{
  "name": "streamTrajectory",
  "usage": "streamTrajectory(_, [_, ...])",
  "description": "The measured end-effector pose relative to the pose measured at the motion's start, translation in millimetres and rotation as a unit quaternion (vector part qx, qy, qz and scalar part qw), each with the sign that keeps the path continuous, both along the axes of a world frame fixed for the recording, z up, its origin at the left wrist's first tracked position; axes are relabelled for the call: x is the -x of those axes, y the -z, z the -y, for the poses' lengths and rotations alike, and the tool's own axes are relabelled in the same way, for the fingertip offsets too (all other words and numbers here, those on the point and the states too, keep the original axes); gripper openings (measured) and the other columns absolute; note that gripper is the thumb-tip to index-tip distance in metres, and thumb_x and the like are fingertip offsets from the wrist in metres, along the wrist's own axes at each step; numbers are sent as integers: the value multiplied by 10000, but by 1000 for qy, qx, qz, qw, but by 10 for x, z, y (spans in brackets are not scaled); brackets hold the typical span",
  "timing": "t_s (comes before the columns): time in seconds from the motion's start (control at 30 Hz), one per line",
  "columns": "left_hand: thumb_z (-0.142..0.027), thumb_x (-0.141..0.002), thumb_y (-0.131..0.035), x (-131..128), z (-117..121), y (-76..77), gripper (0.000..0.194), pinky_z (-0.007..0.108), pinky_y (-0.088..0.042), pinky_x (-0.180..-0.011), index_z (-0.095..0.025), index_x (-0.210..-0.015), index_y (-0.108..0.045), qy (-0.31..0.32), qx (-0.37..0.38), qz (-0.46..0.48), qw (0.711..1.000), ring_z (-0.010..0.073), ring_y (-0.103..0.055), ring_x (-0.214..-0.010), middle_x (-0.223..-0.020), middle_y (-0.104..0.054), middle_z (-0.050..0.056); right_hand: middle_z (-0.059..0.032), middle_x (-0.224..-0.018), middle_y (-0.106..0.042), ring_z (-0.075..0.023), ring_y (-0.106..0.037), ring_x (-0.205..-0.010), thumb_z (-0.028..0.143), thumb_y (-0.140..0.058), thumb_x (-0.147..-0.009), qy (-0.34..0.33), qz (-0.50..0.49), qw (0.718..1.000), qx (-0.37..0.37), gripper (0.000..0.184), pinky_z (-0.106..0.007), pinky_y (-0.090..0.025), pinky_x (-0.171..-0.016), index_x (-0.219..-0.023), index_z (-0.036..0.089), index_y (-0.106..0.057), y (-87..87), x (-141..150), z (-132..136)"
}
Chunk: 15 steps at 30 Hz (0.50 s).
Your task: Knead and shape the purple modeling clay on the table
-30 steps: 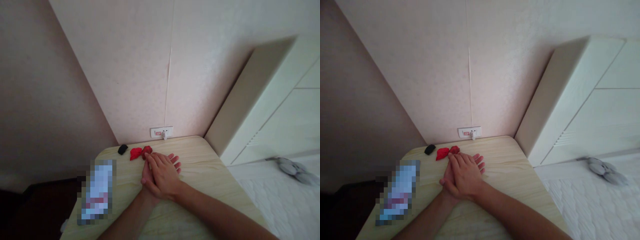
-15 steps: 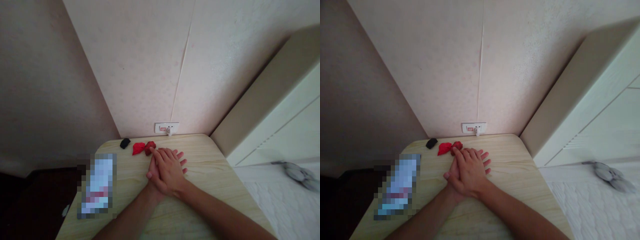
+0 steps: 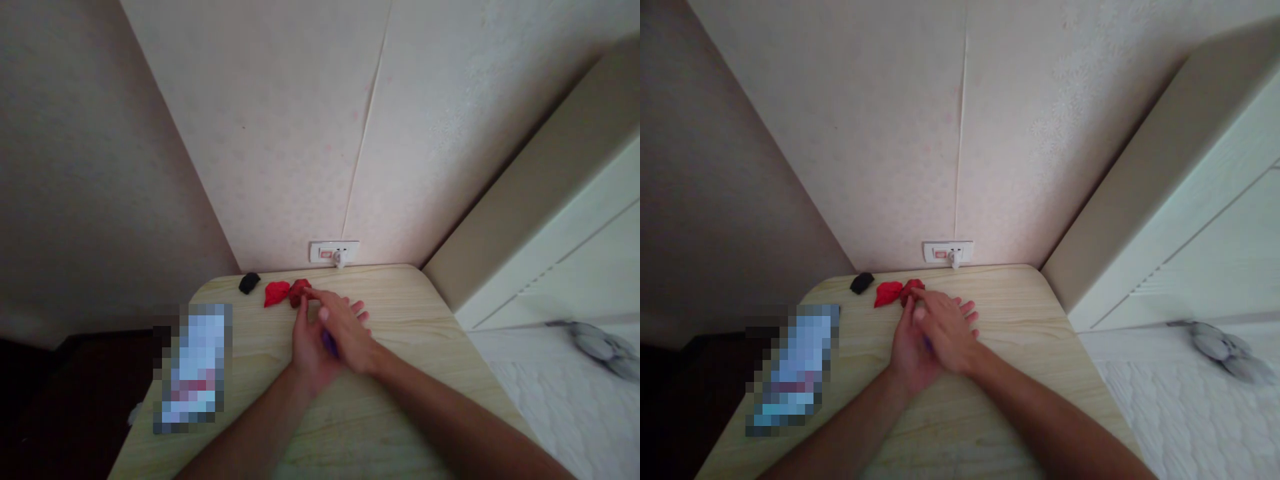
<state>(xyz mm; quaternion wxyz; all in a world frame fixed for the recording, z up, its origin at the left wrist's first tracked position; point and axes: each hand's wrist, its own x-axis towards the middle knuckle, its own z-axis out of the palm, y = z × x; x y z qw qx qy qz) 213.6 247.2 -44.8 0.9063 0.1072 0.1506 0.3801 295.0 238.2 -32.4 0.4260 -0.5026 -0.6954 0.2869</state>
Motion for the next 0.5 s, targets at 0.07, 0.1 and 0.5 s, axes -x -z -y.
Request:
streamTrajectory(0.07, [-718, -902, -402, 112, -73, -9, 691, 480, -511, -917, -138, -1143, -689, 40, 66, -28, 997, 331, -660, -1091, -1103, -705, 177, -132, -1214, -701, -248, -628, -1171, 490, -187, -1056, 16, -152, 987, 45, 606, -450, -424, -1100, -1279, 153, -638, 18, -102, -102])
streamTrajectory(0.1, [-716, -898, -420, 136, -95, -14, 665, 452, -530, -876, -148, -1108, -698, 37, 93, -42, 994, 313, -681, -1031, -1052, -722, 158, -127, -1110, -732, -241, -670, -1084, 502, -139, -1057, 35, -193, 979, 63, 655, -438, -467, -1050, -1214, 153, -671, 18, -146, -139])
streamTrajectory(0.5, [-772, -896, -294, 129, -96, -32, 755, 442, -569, -835, -151, -1020, -705, 41, 72, -28, 996, 324, -694, -1022, -880, -710, 140, 9, -596, -490, -157, -480, -585, 411, -474, -1003, 165, 9, 986, -6, 449, -280, -356, -561, -608, 204, -516, -13, -55, 9])
